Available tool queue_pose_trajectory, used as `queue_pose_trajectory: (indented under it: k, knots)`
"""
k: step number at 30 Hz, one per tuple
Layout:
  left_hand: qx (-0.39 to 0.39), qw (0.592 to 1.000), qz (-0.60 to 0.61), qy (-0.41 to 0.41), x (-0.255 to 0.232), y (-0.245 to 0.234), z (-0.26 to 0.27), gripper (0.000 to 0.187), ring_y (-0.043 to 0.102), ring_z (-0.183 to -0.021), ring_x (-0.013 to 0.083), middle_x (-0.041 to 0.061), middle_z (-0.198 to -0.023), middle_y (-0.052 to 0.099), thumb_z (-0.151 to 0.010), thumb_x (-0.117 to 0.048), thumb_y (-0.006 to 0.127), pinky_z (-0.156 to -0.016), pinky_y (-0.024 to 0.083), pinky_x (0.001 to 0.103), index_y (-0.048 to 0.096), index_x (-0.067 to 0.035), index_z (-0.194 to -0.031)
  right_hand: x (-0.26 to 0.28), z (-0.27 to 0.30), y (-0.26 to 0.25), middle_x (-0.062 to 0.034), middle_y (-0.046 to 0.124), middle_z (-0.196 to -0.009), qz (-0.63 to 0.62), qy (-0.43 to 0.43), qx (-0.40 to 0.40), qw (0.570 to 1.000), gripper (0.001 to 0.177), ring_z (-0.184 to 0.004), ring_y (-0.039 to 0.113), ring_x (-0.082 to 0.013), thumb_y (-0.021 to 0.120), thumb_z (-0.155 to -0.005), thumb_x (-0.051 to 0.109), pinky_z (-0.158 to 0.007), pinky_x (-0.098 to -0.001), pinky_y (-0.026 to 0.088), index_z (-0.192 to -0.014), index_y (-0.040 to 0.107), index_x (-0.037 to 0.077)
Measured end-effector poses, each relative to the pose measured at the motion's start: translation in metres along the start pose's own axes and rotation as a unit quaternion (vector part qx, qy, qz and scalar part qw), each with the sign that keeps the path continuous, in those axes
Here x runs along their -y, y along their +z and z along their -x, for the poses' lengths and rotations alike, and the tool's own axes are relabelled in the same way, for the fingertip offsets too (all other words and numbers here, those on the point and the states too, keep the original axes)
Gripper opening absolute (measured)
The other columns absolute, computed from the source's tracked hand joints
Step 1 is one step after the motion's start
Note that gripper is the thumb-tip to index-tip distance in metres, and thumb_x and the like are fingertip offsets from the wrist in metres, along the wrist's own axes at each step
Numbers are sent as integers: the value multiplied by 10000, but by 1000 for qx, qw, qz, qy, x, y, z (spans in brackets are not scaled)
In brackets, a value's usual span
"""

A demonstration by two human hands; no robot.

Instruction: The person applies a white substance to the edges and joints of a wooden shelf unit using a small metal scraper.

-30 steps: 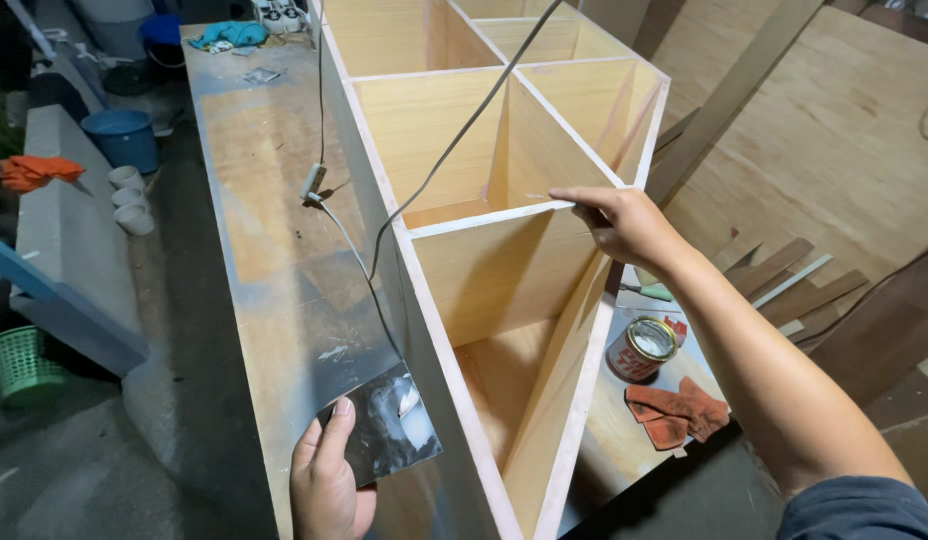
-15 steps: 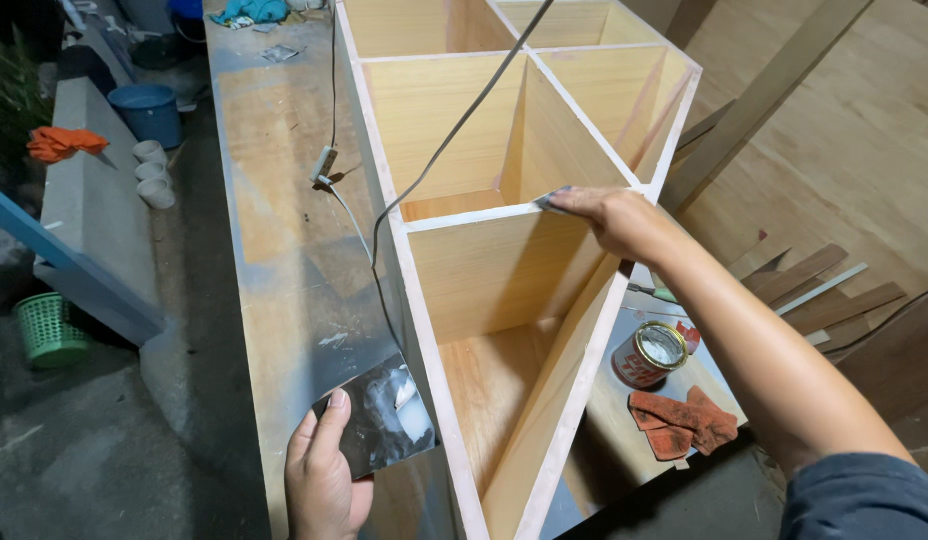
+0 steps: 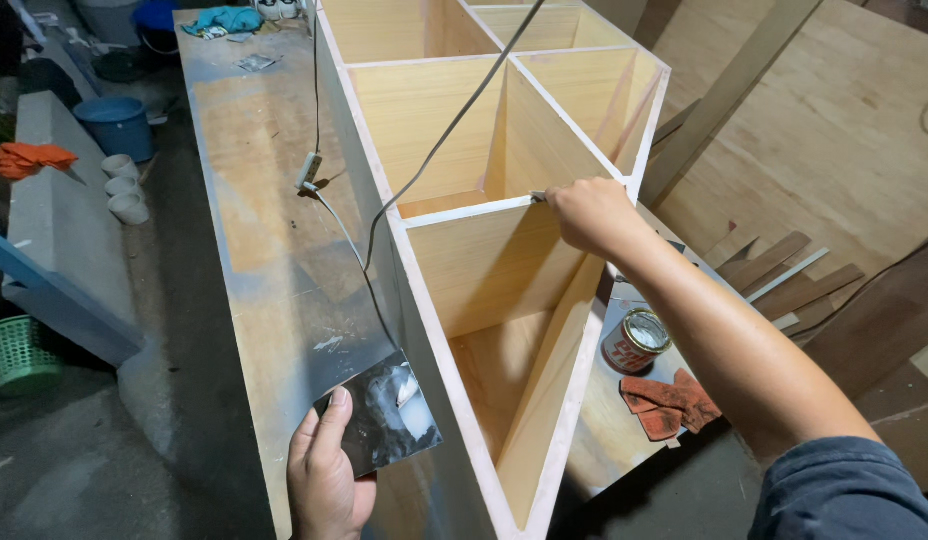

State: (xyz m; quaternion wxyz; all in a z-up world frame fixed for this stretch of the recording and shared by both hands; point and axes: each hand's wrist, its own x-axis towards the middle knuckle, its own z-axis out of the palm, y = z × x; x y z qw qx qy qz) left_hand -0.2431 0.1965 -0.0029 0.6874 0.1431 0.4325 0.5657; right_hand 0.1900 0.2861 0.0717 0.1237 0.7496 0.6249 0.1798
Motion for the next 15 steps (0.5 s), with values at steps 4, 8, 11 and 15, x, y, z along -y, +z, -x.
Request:
queue_pose_trajectory:
  k: [4,8,11,15]
  knots:
    - [-12,999,-18,-30,-8,-10,1,287,740,-1091,394,220,-1181,768,-1006,-171,702,-931,609,539,731,35,-1203,20,8,-1,-92,722,-787,-2,-8,-10,1000,273,-722,700,-396,485,-841,-65,-528,-511,497,-994,621,116]
    - [0,1000,1,-28,-9,-19,-2,238,747,-1044,399,227,-1129,768,-1011,-153,712,-914,625,556,729,35,-1156,33,10,9,-101,721,-765,-4,-17,-60,998,199,-730,699,-403,498,-872,-53,-523,-520,500,-961,595,96]
    - [-8,999,-6,-37,-13,-22,0,263,747,-1071,414,244,-1152,767,-1008,-154,706,-926,619,556,728,40,-1185,44,13,13,-102,736,-775,14,-23,-90,996,175,-744,700,-386,516,-903,-31,-511,-511,519,-987,616,85]
    - [-16,999,-12,-39,-18,-22,5,263,755,-1049,414,245,-1132,771,-1003,-149,717,-908,628,556,731,48,-1176,62,15,6,-137,754,-831,6,-21,-107,994,186,-803,714,-403,498,-939,-4,-514,-546,550,-1033,644,63]
